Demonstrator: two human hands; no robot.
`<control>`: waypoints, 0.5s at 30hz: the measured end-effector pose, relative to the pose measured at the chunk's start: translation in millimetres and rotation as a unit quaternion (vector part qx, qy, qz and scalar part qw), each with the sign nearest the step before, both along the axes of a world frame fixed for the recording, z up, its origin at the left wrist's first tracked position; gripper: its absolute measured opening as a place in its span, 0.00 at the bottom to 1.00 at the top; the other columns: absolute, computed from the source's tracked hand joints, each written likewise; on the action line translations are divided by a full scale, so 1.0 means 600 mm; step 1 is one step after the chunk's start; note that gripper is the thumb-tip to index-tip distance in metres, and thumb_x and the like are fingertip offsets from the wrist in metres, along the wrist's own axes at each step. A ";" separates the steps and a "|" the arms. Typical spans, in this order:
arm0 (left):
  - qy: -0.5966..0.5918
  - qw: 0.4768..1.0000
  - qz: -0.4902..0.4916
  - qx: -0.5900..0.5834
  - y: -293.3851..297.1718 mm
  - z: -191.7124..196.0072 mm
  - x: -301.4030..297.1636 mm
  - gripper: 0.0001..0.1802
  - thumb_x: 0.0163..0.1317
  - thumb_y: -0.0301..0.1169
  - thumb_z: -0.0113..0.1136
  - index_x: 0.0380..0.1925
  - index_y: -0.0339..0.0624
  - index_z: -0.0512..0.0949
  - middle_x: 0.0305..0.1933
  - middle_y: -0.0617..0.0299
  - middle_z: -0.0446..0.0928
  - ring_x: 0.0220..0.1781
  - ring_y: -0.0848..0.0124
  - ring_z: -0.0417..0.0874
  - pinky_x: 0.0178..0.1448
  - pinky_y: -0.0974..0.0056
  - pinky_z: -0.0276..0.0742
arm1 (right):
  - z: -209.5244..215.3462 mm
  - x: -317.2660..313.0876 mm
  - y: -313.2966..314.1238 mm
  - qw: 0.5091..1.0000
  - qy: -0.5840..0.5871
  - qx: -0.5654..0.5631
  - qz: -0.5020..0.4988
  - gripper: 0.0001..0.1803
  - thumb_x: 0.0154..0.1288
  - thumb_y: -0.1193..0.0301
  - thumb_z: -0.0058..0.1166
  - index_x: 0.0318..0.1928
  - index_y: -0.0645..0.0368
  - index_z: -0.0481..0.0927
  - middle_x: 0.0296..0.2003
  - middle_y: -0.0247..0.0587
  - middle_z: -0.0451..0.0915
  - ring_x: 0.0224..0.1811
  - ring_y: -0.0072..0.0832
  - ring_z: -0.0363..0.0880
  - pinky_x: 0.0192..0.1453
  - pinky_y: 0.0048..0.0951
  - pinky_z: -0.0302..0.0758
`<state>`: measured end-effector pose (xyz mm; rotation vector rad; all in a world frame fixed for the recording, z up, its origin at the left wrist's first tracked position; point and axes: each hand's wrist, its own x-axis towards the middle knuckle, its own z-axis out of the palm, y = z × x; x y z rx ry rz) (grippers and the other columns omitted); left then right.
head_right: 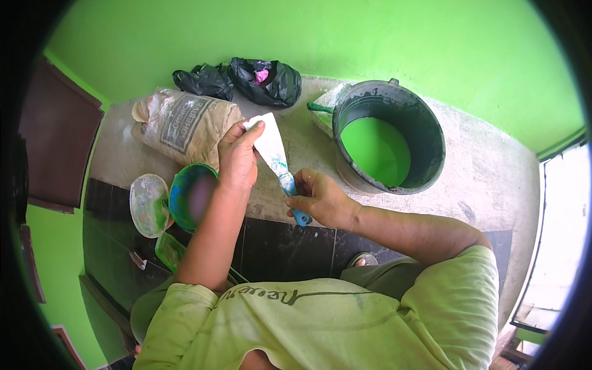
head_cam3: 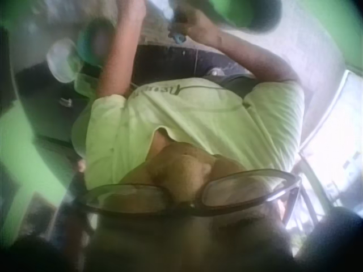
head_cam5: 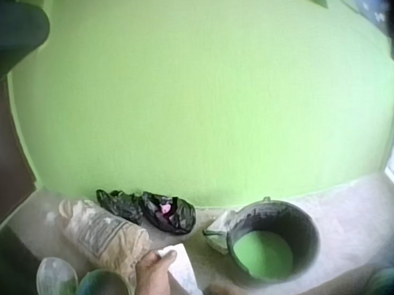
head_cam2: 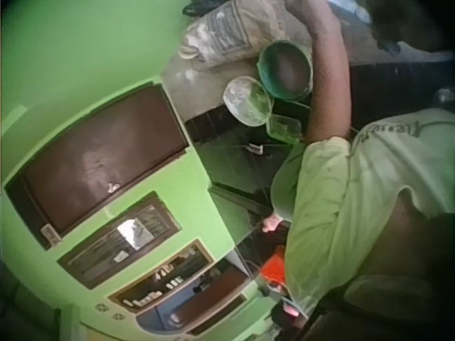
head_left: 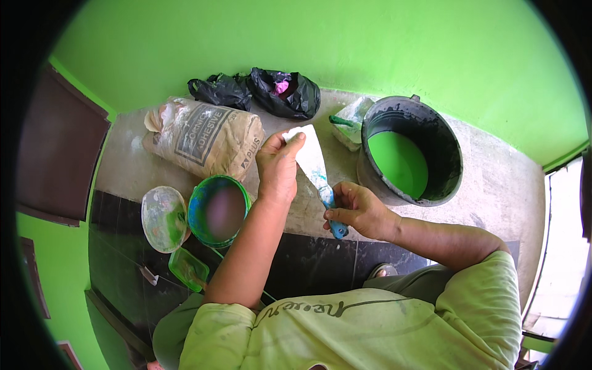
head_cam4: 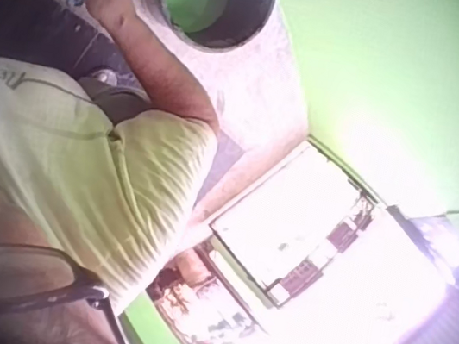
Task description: The person mixes a green liquid in a bucket using a trowel, then adds a pink liquid from a bottle into a second bucket containing a purple mixture and stirs it. The person handles a plastic bag, a trowel, and a bottle during the process.
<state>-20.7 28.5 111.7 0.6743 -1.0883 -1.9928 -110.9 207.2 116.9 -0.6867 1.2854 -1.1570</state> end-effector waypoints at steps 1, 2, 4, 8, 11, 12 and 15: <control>0.001 1.000 0.003 -0.009 -0.002 -0.003 0.002 0.09 0.68 0.25 0.68 0.45 0.34 0.83 0.42 0.60 0.85 0.39 0.76 0.85 0.45 0.68 0.80 | -0.003 0.001 0.001 1.000 0.005 0.004 -0.001 0.14 0.72 0.80 0.60 0.53 0.67 0.70 0.42 0.46 0.82 0.45 0.35 0.89 0.47 0.33 0.86; 0.002 1.000 -0.003 -0.013 -0.004 -0.006 0.005 0.07 0.68 0.26 0.69 0.43 0.35 0.83 0.40 0.61 0.85 0.38 0.77 0.84 0.45 0.69 0.80 | -0.006 0.003 0.001 1.000 0.009 0.006 -0.001 0.14 0.72 0.80 0.60 0.53 0.67 0.70 0.42 0.45 0.82 0.46 0.35 0.89 0.48 0.33 0.86; 0.003 1.000 -0.015 -0.022 -0.004 -0.012 0.008 0.06 0.68 0.27 0.70 0.39 0.36 0.84 0.37 0.62 0.84 0.37 0.78 0.83 0.45 0.70 0.79 | -0.010 0.007 0.001 0.999 0.039 0.006 0.001 0.15 0.71 0.79 0.62 0.53 0.68 0.71 0.41 0.45 0.82 0.44 0.33 0.88 0.47 0.33 0.85; 0.031 0.999 -0.026 0.032 0.002 0.000 0.012 0.12 0.71 0.37 0.69 0.32 0.42 0.83 0.33 0.66 0.83 0.33 0.79 0.81 0.43 0.71 0.77 | -0.007 0.009 0.008 0.980 0.200 0.020 0.016 0.19 0.68 0.73 0.66 0.52 0.67 0.71 0.38 0.44 0.82 0.39 0.30 0.84 0.43 0.36 0.80; 0.014 0.996 -0.047 0.069 -0.015 -0.022 0.014 0.18 0.76 0.49 0.61 0.40 0.45 0.82 0.37 0.64 0.84 0.37 0.75 0.83 0.47 0.67 0.80 | 0.006 0.008 0.012 0.947 0.320 0.012 0.001 0.22 0.64 0.70 0.68 0.51 0.65 0.71 0.34 0.45 0.80 0.35 0.33 0.81 0.41 0.40 0.77; -0.002 0.996 -0.044 0.076 -0.018 -0.033 0.014 0.20 0.77 0.51 0.59 0.43 0.44 0.81 0.38 0.64 0.83 0.39 0.74 0.84 0.49 0.66 0.81 | 0.007 0.007 0.014 0.936 0.352 0.005 -0.010 0.23 0.63 0.69 0.69 0.50 0.65 0.71 0.33 0.46 0.79 0.34 0.34 0.80 0.40 0.41 0.76; -0.042 0.995 -0.069 0.057 0.015 -0.013 0.011 0.28 0.79 0.53 0.51 0.55 0.36 0.74 0.46 0.57 0.79 0.50 0.64 0.85 0.56 0.56 0.83 | 0.005 0.002 0.008 0.902 0.425 -0.017 -0.075 0.21 0.60 0.76 0.67 0.48 0.63 0.69 0.33 0.42 0.75 0.32 0.26 0.73 0.39 0.31 0.74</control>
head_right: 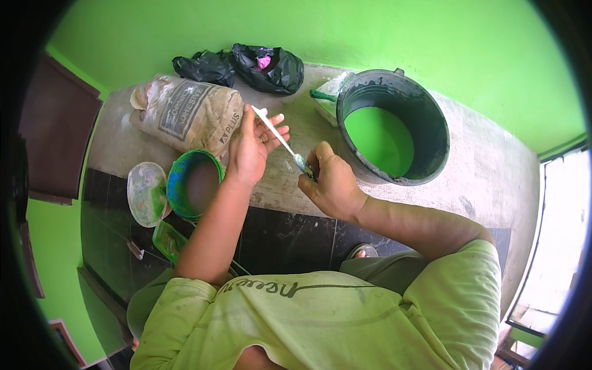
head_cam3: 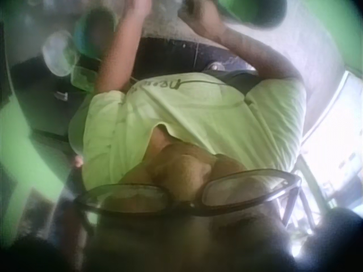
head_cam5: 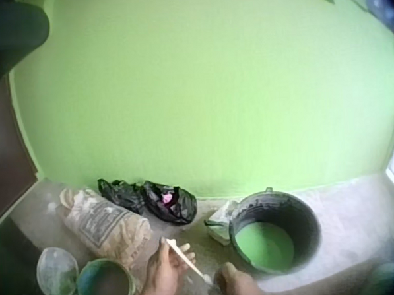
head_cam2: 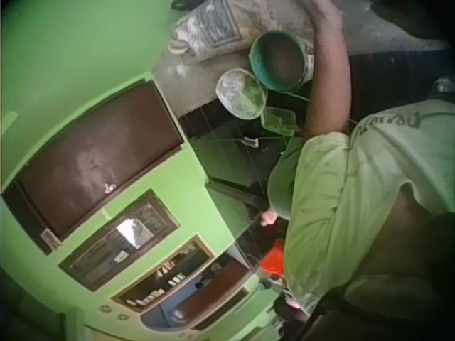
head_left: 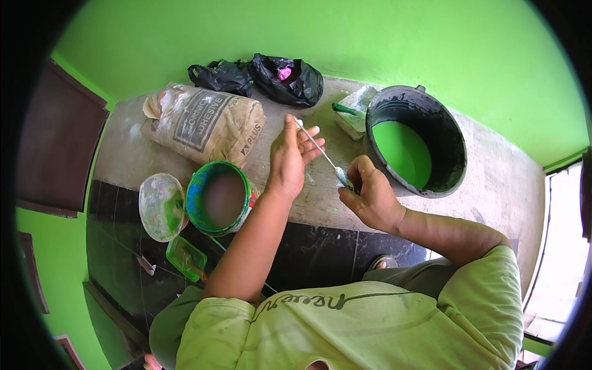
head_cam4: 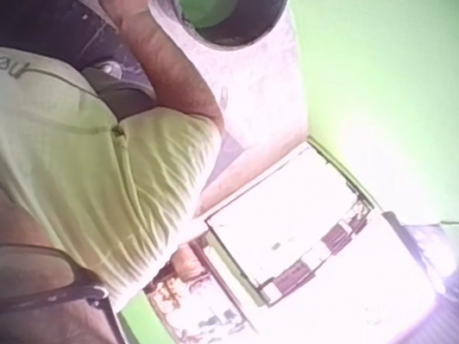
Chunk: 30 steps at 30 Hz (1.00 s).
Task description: The person mixes a green liquid in a bucket using a trowel, then adds a pink liquid from a bottle into a second bucket containing a purple mixture and stirs it. The person handles a plastic bag, a trowel, and a bottle during the process.
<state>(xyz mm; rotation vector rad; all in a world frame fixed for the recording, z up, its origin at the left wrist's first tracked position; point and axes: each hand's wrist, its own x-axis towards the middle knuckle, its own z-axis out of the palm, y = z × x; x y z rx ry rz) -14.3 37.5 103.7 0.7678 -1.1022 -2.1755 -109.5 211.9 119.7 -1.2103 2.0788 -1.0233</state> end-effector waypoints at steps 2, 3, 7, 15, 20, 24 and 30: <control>-0.007 0.998 -0.021 -0.051 0.018 0.001 -0.006 0.27 0.81 0.48 0.51 0.59 0.31 0.70 0.59 0.46 0.77 0.57 0.54 0.83 0.60 0.45 0.85 | 0.000 -0.005 -0.002 0.998 0.048 0.034 -0.010 0.21 0.61 0.73 0.67 0.48 0.62 0.69 0.34 0.47 0.77 0.34 0.37 0.77 0.40 0.39 0.75; 0.024 0.998 -0.024 -0.056 0.029 0.007 -0.008 0.24 0.81 0.43 0.51 0.59 0.28 0.70 0.59 0.41 0.78 0.57 0.52 0.85 0.61 0.43 0.85 | -0.002 -0.006 -0.003 0.996 0.070 0.051 -0.014 0.22 0.61 0.71 0.67 0.48 0.62 0.68 0.34 0.50 0.77 0.35 0.43 0.80 0.41 0.42 0.76; 0.086 0.996 -0.017 0.001 0.032 0.011 -0.016 0.15 0.79 0.30 0.53 0.53 0.25 0.74 0.50 0.42 0.82 0.48 0.54 0.90 0.51 0.49 0.92 | -0.005 -0.010 0.011 0.992 0.110 0.054 0.001 0.22 0.64 0.64 0.67 0.46 0.61 0.69 0.34 0.55 0.80 0.38 0.55 0.83 0.42 0.51 0.76; -0.008 0.998 0.046 0.035 0.031 0.000 -0.021 0.17 0.74 0.40 0.63 0.46 0.34 0.76 0.32 0.51 0.81 0.24 0.61 0.86 0.25 0.54 0.87 | -0.013 0.021 0.007 0.982 0.084 0.126 0.113 0.24 0.67 0.57 0.68 0.41 0.63 0.71 0.27 0.55 0.79 0.33 0.57 0.82 0.39 0.51 0.77; 0.019 0.998 -0.010 0.051 0.016 -0.027 -0.019 0.15 0.74 0.34 0.62 0.50 0.33 0.75 0.37 0.50 0.82 0.32 0.60 0.88 0.36 0.54 0.90 | -0.019 0.013 0.002 0.979 0.028 0.166 0.116 0.24 0.71 0.56 0.62 0.46 0.67 0.72 0.32 0.61 0.83 0.38 0.60 0.85 0.46 0.53 0.79; 0.056 0.996 -0.064 -0.023 0.032 -0.065 -0.019 0.19 0.71 0.23 0.61 0.59 0.32 0.72 0.47 0.50 0.81 0.49 0.56 0.88 0.54 0.48 0.89 | -0.041 0.007 0.006 0.983 -0.020 0.154 0.099 0.23 0.72 0.57 0.61 0.44 0.67 0.72 0.31 0.61 0.82 0.37 0.59 0.84 0.44 0.54 0.78; 0.080 0.981 -0.113 0.136 -0.027 -0.068 -0.002 0.11 0.70 0.26 0.65 0.49 0.37 0.80 0.45 0.56 0.81 0.44 0.59 0.85 0.56 0.49 0.85 | -0.036 0.013 0.000 0.984 -0.025 0.107 0.144 0.21 0.72 0.59 0.62 0.43 0.66 0.73 0.28 0.59 0.80 0.34 0.58 0.81 0.42 0.51 0.76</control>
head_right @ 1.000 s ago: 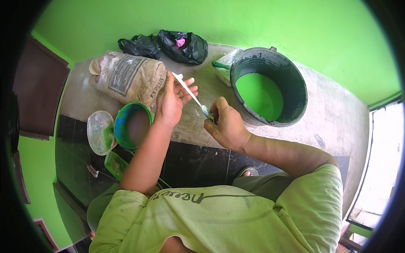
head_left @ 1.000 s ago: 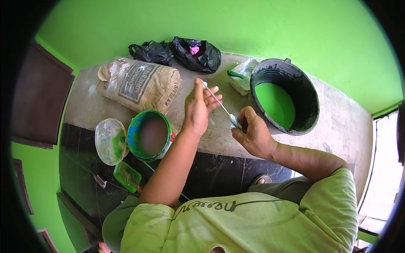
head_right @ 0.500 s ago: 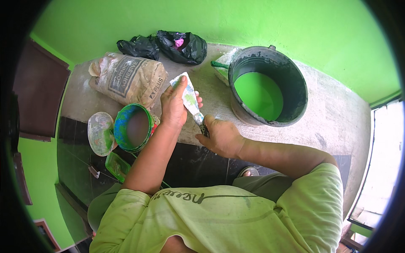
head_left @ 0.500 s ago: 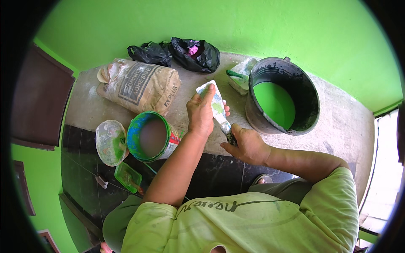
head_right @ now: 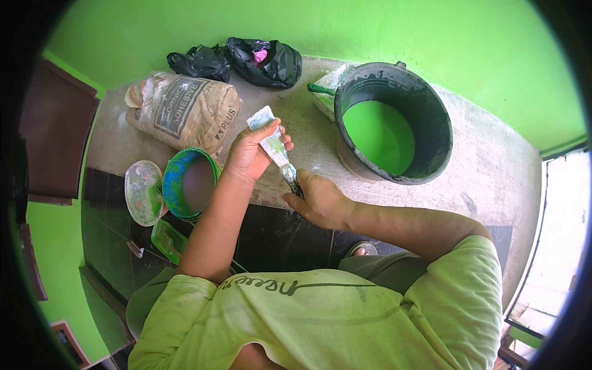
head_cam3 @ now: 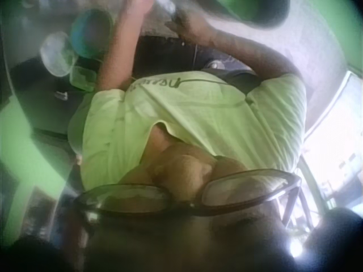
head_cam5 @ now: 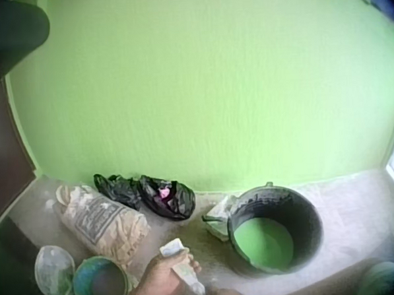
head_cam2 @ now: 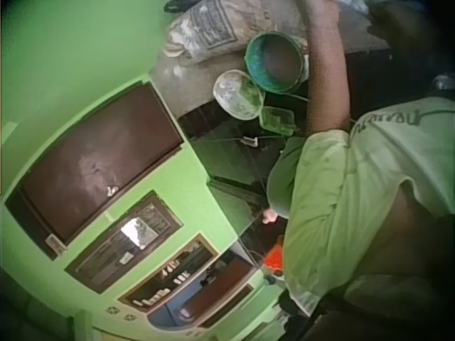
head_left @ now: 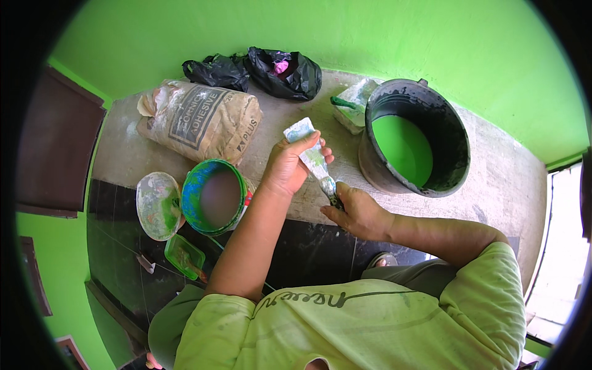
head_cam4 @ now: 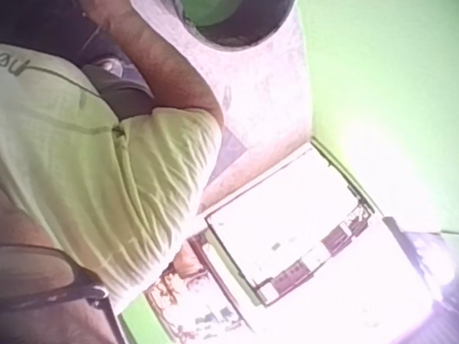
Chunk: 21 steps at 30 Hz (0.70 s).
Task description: The person mixes a green liquid in a bucket using a trowel, then adds a pink liquid from a bottle into a second bucket containing a purple mixture and stirs it. The person handles a plastic bag, a trowel, and a bottle during the process.
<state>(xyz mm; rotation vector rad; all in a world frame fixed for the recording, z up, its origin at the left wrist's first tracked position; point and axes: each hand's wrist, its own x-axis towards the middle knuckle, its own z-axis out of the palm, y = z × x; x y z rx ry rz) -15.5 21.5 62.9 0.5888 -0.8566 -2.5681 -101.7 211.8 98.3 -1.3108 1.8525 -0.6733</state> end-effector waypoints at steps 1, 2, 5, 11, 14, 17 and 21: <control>0.015 1.000 -0.004 0.019 -0.006 -0.002 0.004 0.10 0.70 0.27 0.66 0.49 0.37 0.80 0.44 0.56 0.81 0.45 0.59 0.86 0.57 0.48 0.85 | -0.004 -0.001 -0.001 1.000 -0.012 0.000 -0.004 0.20 0.72 0.59 0.62 0.43 0.66 0.73 0.28 0.57 0.79 0.33 0.55 0.81 0.41 0.50 0.76; 0.033 0.999 -0.009 0.037 -0.010 -0.004 0.004 0.10 0.69 0.27 0.66 0.48 0.37 0.80 0.43 0.55 0.81 0.46 0.58 0.86 0.57 0.47 0.85 | -0.010 -0.006 0.001 1.000 -0.022 0.000 -0.010 0.20 0.72 0.60 0.61 0.43 0.66 0.73 0.27 0.54 0.79 0.32 0.52 0.81 0.40 0.48 0.76; 0.039 0.998 0.008 0.057 -0.001 -0.008 -0.002 0.10 0.72 0.29 0.63 0.50 0.38 0.80 0.41 0.59 0.78 0.46 0.61 0.82 0.61 0.48 0.81 | -0.021 -0.027 0.001 0.986 -0.156 0.048 -0.023 0.16 0.73 0.63 0.60 0.43 0.64 0.73 0.25 0.42 0.76 0.27 0.35 0.78 0.33 0.39 0.73; 0.189 0.975 -0.046 0.111 -0.042 -0.043 0.010 0.16 0.79 0.42 0.54 0.48 0.39 0.76 0.39 0.61 0.73 0.35 0.66 0.74 0.50 0.54 0.76 | -0.029 -0.030 0.005 0.921 -0.344 0.159 -0.084 0.14 0.75 0.62 0.58 0.43 0.61 0.73 0.24 0.32 0.72 0.23 0.20 0.69 0.25 0.28 0.66; 0.144 0.988 -0.023 0.054 -0.039 -0.060 0.000 0.21 0.80 0.47 0.50 0.50 0.38 0.72 0.40 0.60 0.73 0.35 0.65 0.77 0.52 0.52 0.81 | -0.046 -0.009 0.016 0.965 -0.230 0.074 -0.098 0.21 0.76 0.56 0.56 0.43 0.65 0.73 0.26 0.42 0.75 0.28 0.31 0.75 0.33 0.37 0.72; -0.046 0.982 0.103 -0.152 0.051 0.017 -0.026 0.18 0.81 0.38 0.51 0.55 0.30 0.71 0.49 0.52 0.79 0.46 0.64 0.85 0.58 0.53 0.87 | -0.045 0.003 0.007 0.980 -0.148 0.025 -0.133 0.26 0.78 0.52 0.54 0.45 0.68 0.72 0.28 0.51 0.77 0.31 0.40 0.79 0.39 0.44 0.75; -0.066 0.972 0.138 -0.178 0.102 0.025 -0.038 0.13 0.74 0.23 0.56 0.52 0.24 0.73 0.51 0.41 0.82 0.47 0.54 0.90 0.51 0.54 0.92 | -0.034 -0.008 -0.003 0.988 -0.088 0.021 -0.126 0.26 0.78 0.53 0.54 0.49 0.68 0.69 0.30 0.61 0.79 0.35 0.54 0.82 0.43 0.51 0.76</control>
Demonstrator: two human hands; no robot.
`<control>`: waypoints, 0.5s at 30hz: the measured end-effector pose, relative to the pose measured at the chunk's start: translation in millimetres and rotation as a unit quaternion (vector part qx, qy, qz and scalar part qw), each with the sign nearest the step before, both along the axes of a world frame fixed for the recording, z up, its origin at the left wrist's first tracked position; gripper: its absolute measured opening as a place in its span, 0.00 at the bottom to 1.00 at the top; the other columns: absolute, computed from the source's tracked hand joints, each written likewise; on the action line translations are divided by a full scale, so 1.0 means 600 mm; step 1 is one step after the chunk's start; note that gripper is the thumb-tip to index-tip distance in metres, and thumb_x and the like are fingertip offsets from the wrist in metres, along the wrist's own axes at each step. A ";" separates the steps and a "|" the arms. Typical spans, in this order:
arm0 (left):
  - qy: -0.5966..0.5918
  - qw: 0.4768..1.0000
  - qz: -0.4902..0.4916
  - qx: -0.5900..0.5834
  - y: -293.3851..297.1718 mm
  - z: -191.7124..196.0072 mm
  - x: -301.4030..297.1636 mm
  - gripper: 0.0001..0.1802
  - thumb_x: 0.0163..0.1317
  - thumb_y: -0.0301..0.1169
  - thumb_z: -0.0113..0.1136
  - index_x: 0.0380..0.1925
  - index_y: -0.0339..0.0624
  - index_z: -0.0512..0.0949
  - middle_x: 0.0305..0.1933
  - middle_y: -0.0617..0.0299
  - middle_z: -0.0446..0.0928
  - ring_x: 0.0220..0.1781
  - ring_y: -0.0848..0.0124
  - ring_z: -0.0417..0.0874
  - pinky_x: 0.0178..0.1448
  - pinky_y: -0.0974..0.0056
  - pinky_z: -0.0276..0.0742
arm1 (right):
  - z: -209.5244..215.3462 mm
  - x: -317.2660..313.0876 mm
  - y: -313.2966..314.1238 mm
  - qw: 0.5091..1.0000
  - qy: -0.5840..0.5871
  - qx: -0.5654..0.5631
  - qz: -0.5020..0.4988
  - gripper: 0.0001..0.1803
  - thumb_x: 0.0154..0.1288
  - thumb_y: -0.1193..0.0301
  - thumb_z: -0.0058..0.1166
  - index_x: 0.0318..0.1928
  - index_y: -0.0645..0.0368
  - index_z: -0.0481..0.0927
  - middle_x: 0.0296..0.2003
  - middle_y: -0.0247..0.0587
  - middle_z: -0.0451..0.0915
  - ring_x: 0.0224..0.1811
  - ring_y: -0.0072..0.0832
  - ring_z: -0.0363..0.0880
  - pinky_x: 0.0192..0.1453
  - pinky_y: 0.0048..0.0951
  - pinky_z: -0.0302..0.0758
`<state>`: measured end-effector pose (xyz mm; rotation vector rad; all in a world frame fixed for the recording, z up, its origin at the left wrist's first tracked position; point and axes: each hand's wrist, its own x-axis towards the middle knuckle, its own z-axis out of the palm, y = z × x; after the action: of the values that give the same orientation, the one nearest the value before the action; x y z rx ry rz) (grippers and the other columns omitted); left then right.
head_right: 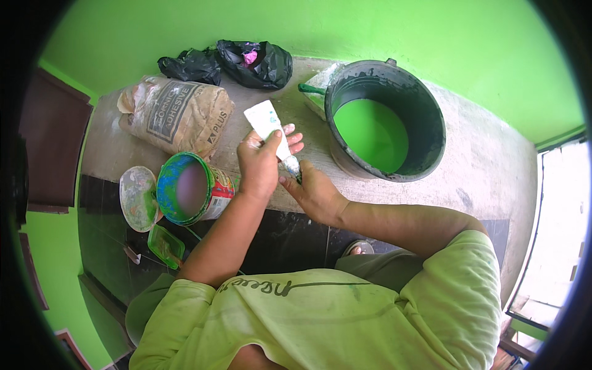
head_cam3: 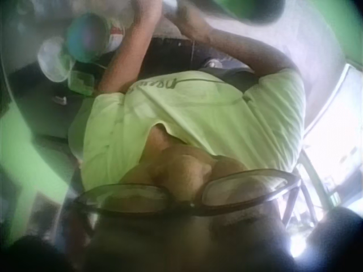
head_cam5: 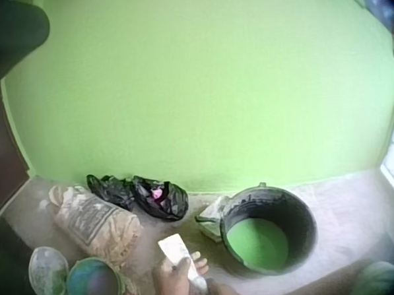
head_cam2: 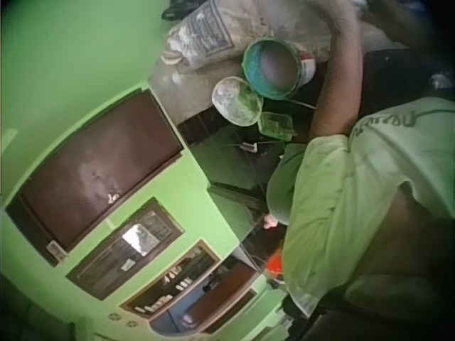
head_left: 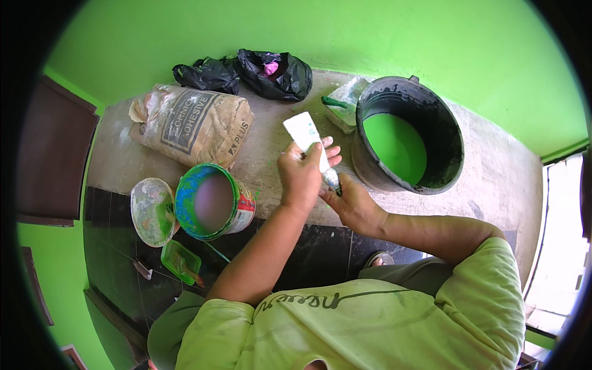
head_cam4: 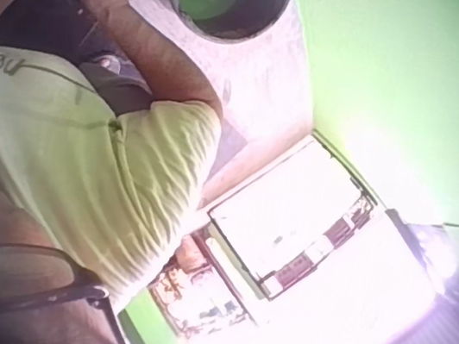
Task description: The person mixes a green liquid in a bucket using a trowel, then adds a pink liquid from a bottle into a second bucket containing a purple mixture and stirs it. The person handles a plastic bag, a trowel, and a bottle during the process.
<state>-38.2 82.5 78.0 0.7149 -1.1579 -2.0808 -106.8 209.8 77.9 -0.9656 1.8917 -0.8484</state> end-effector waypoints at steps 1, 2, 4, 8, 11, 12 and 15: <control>-0.029 1.000 0.002 0.005 -0.009 0.003 0.001 0.12 0.72 0.22 0.58 0.50 0.23 0.75 0.47 0.40 0.84 0.44 0.53 0.91 0.48 0.53 0.93 | 0.005 0.000 0.002 0.999 0.030 0.014 0.014 0.26 0.78 0.53 0.55 0.49 0.68 0.69 0.31 0.62 0.80 0.36 0.57 0.83 0.43 0.51 0.76; -0.039 0.998 0.021 0.034 -0.019 0.005 0.007 0.08 0.70 0.22 0.61 0.45 0.26 0.78 0.42 0.43 0.85 0.40 0.55 0.91 0.43 0.52 0.93 | 0.014 0.001 0.001 0.999 0.048 0.014 0.024 0.24 0.78 0.54 0.56 0.48 0.67 0.69 0.29 0.57 0.77 0.34 0.49 0.79 0.40 0.48 0.74; -0.074 0.995 -0.006 0.074 -0.049 -0.001 0.013 0.15 0.73 0.30 0.62 0.49 0.27 0.75 0.43 0.40 0.84 0.40 0.52 0.91 0.44 0.49 0.93 | 0.027 0.001 0.004 0.996 0.085 0.016 0.037 0.21 0.78 0.57 0.57 0.44 0.64 0.68 0.26 0.46 0.72 0.28 0.35 0.72 0.34 0.42 0.71; -0.038 0.978 -0.060 0.196 -0.076 -0.021 0.024 0.20 0.75 0.35 0.59 0.54 0.26 0.71 0.48 0.36 0.82 0.45 0.46 0.90 0.49 0.43 0.91 | 0.039 0.010 0.007 0.996 0.073 0.024 0.038 0.21 0.78 0.58 0.57 0.44 0.65 0.68 0.28 0.53 0.74 0.29 0.41 0.74 0.37 0.46 0.72; 0.033 0.974 -0.127 0.182 -0.064 -0.048 0.016 0.18 0.74 0.29 0.58 0.56 0.25 0.71 0.49 0.36 0.81 0.48 0.45 0.89 0.53 0.41 0.90 | 0.016 0.010 0.018 0.996 0.084 0.018 0.037 0.21 0.77 0.59 0.57 0.44 0.65 0.68 0.29 0.55 0.75 0.30 0.44 0.76 0.37 0.48 0.72; 0.014 0.983 -0.137 0.123 -0.048 -0.041 0.015 0.17 0.73 0.23 0.57 0.57 0.24 0.71 0.48 0.38 0.82 0.47 0.46 0.89 0.54 0.44 0.90 | 0.006 0.008 0.023 0.995 0.087 0.024 0.034 0.21 0.77 0.59 0.57 0.44 0.65 0.68 0.29 0.56 0.75 0.30 0.44 0.76 0.38 0.48 0.72; -0.044 0.989 -0.124 0.060 -0.039 -0.049 0.011 0.15 0.71 0.21 0.58 0.54 0.25 0.72 0.47 0.40 0.82 0.46 0.48 0.89 0.52 0.46 0.91 | 0.004 0.008 0.028 0.996 0.078 0.030 0.035 0.21 0.77 0.58 0.57 0.44 0.66 0.68 0.30 0.58 0.76 0.31 0.47 0.77 0.38 0.49 0.72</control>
<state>-31.8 59.4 48.9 0.7574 -1.2316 -2.3638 -102.1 226.3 80.4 -1.0805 1.9919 -0.6876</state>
